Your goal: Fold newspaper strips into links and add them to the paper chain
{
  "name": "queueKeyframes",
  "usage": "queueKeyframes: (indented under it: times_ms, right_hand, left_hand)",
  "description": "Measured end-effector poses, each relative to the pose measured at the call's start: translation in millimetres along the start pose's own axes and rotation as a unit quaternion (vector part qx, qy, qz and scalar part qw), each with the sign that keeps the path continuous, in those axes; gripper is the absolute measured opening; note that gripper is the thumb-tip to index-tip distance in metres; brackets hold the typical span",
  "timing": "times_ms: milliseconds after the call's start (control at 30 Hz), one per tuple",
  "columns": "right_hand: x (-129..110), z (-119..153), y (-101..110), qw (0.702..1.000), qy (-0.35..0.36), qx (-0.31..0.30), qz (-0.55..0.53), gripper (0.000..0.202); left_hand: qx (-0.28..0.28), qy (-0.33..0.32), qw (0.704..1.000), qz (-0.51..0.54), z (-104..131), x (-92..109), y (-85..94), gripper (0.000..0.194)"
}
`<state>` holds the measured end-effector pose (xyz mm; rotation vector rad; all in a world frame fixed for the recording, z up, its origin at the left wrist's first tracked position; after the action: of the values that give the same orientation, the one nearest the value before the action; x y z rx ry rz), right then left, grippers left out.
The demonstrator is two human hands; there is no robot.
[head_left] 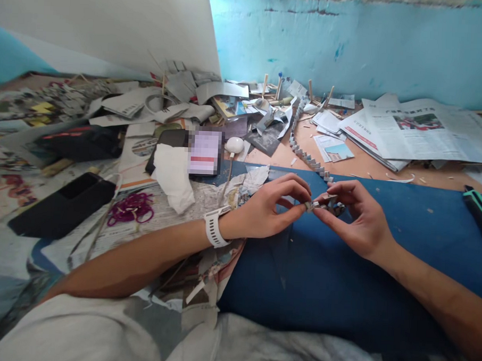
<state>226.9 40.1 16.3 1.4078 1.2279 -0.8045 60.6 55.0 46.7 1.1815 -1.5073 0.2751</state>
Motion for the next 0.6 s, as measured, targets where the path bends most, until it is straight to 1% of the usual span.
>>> queueKeyframes:
  times_ms: [167,233,300,333,400,500,600]
  right_hand:
    - [-5,1,2,0.999,0.037,0.015,0.029,0.034]
    - [-12,1,3,0.996,0.071,0.024,0.049,0.029]
    - [-21,2,3,0.990,0.116,0.030,0.069,0.025]
    - [-25,2,3,0.987,0.135,0.033,0.074,0.023]
    - [-29,3,3,0.984,0.157,0.039,0.072,0.023]
    - [-30,4,4,0.984,0.164,0.043,0.056,0.025]
    - [-26,4,5,0.987,0.150,0.044,0.030,0.024]
  left_hand:
    - [0.002,-0.064,0.998,-0.029,-1,6,2.7,0.016]
    - [0.008,-0.096,0.995,-0.038,0,9,4.2,0.018]
    - [0.013,-0.111,0.993,-0.041,0,10,4.9,0.019]
    - [0.019,-0.108,0.993,-0.035,0,9,5.6,0.018]
    - [0.032,-0.079,0.996,-0.005,0,5,7.4,0.018]
    - [0.033,-0.008,0.998,0.056,-1,-7,6.2,0.022]
    - [0.017,0.032,0.991,0.126,-2,-14,2.1,0.021]
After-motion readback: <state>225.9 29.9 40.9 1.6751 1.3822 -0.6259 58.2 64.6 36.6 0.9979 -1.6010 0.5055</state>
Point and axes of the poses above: each hand's wrist, its own z-axis away from the middle knuckle, its own y-axis out of the back of the hand, x = y × z, the point moved 9 cm from there along -z, towards the middle knuckle, and after that the axes turned 2 degrees about -z, right-handed, at the moved point
